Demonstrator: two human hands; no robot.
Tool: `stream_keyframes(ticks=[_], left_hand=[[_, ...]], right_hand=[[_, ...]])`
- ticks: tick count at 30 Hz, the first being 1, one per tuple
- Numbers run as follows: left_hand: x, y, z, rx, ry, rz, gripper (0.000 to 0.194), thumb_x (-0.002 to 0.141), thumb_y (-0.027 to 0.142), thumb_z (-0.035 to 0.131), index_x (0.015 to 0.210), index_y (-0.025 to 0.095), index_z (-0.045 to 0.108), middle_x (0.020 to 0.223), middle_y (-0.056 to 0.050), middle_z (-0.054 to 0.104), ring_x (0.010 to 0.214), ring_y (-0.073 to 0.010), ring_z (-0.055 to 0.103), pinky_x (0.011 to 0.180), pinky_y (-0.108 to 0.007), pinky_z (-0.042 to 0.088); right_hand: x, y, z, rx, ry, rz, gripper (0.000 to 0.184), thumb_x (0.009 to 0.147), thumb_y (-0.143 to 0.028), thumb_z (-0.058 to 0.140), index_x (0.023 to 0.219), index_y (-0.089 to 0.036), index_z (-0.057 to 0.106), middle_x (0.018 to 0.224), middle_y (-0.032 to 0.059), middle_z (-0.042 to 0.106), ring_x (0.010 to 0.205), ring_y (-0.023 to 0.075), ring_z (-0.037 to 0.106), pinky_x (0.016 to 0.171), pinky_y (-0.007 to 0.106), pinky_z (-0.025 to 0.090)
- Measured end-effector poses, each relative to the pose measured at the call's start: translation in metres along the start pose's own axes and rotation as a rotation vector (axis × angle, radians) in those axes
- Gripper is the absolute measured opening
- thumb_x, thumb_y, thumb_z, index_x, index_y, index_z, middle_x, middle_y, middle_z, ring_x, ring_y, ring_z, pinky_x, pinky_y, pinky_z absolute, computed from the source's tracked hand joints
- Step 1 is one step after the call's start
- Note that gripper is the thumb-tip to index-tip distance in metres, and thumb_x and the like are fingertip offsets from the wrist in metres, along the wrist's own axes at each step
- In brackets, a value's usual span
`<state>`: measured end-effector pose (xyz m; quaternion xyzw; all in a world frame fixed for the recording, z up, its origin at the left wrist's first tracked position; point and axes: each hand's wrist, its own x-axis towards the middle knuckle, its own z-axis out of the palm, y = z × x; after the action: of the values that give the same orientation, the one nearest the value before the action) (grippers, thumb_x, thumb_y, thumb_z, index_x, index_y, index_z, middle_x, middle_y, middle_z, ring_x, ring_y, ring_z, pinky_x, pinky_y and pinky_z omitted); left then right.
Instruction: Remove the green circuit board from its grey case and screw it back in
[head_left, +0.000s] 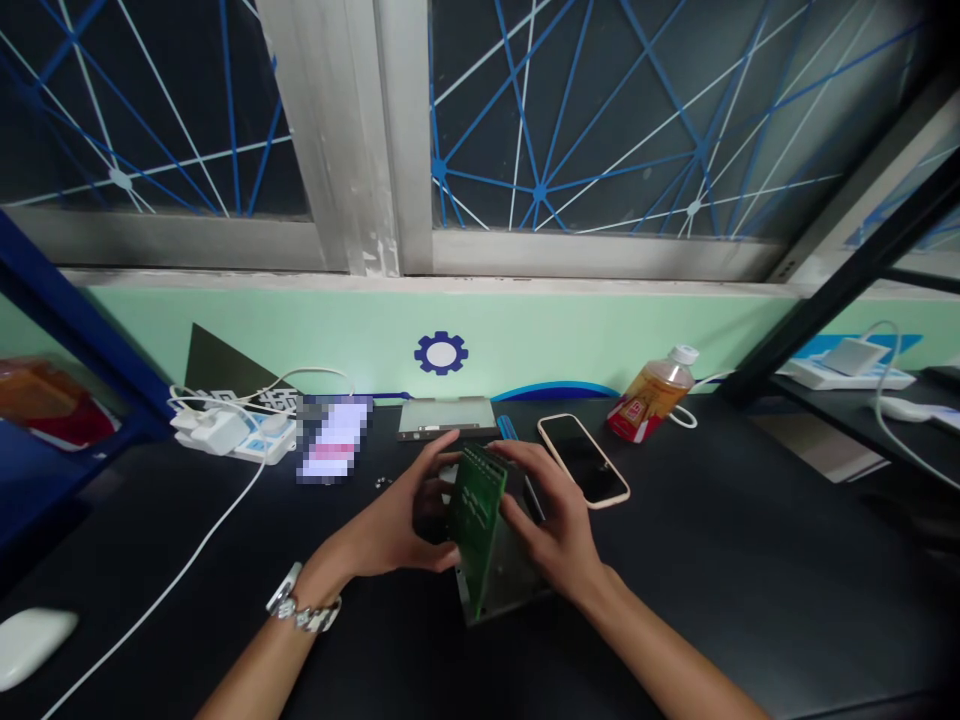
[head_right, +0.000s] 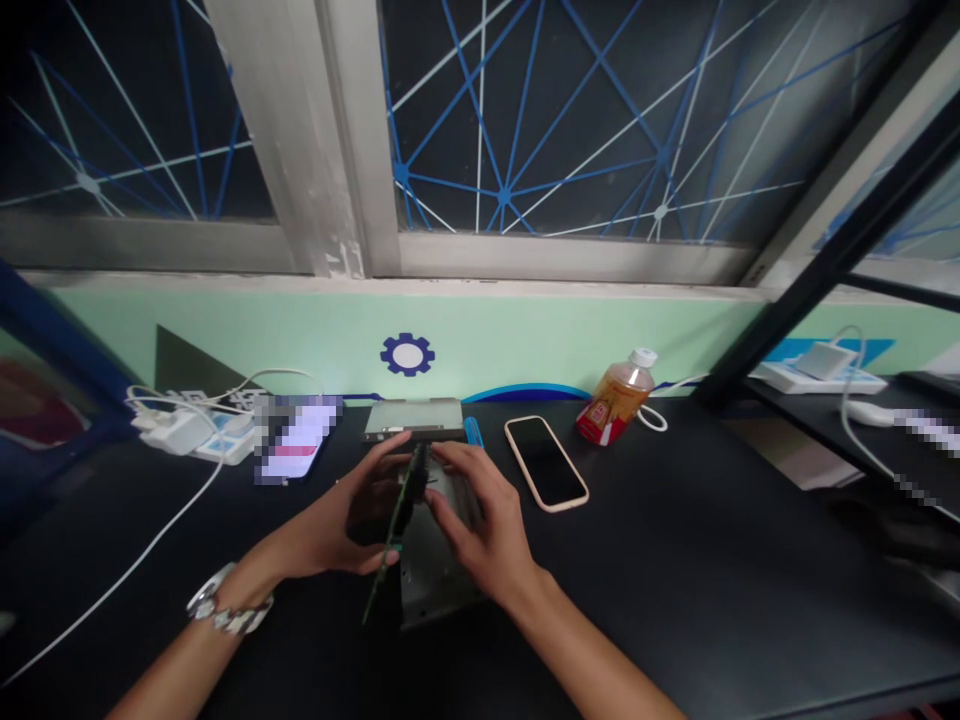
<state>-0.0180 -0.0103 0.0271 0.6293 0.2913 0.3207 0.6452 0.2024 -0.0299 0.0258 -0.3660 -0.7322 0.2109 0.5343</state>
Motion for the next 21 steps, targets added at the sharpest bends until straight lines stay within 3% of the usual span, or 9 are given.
stream_keyframes(ticks=[8, 13, 18, 21], left_hand=[[0.005, -0.008, 0.006, 0.048, 0.048, 0.1, 0.109, 0.064, 0.012, 0.084, 0.153, 0.034, 0.025, 0.157, -0.017, 0.027, 0.132, -0.0377, 0.046, 0.106, -0.053, 0.043], [0.004, -0.005, 0.004, 0.109, 0.042, 0.081, 0.101, 0.069, 0.016, 0.082, 0.152, 0.033, 0.028, 0.153, -0.017, 0.036, 0.129, -0.0359, 0.049, 0.103, -0.05, 0.044], [0.003, 0.003, 0.005, 0.078, -0.004, -0.017, 0.068, 0.083, 0.027, 0.072, 0.144, 0.026, 0.043, 0.12, -0.013, 0.063, 0.105, -0.0278, 0.062, 0.088, -0.042, 0.05], [0.007, 0.007, 0.004, 0.09, 0.056, 0.012, 0.044, 0.087, 0.031, 0.067, 0.13, 0.021, 0.058, 0.105, -0.009, 0.067, 0.091, -0.0226, 0.063, 0.079, -0.034, 0.048]], right_hand=[[-0.001, -0.001, -0.004, 0.045, -0.001, -0.059, 0.036, 0.088, -0.012, 0.06, 0.121, -0.027, 0.063, 0.12, 0.0082, 0.067, 0.111, 0.0242, 0.063, 0.095, 0.04, 0.052], [0.0, 0.001, -0.007, 0.014, -0.047, -0.056, 0.04, 0.085, -0.015, 0.063, 0.124, -0.026, 0.059, 0.124, 0.0086, 0.065, 0.113, 0.0253, 0.062, 0.095, 0.039, 0.051], [0.001, 0.006, -0.007, -0.15, 0.076, 0.1, 0.013, 0.091, -0.022, 0.06, 0.103, -0.021, 0.063, 0.088, 0.0039, 0.065, 0.079, 0.018, 0.062, 0.075, 0.03, 0.051], [0.003, 0.012, -0.005, -0.204, 0.106, 0.195, 0.011, 0.09, -0.029, 0.062, 0.096, -0.02, 0.061, 0.072, -0.0007, 0.057, 0.062, 0.0141, 0.053, 0.062, 0.027, 0.047]])
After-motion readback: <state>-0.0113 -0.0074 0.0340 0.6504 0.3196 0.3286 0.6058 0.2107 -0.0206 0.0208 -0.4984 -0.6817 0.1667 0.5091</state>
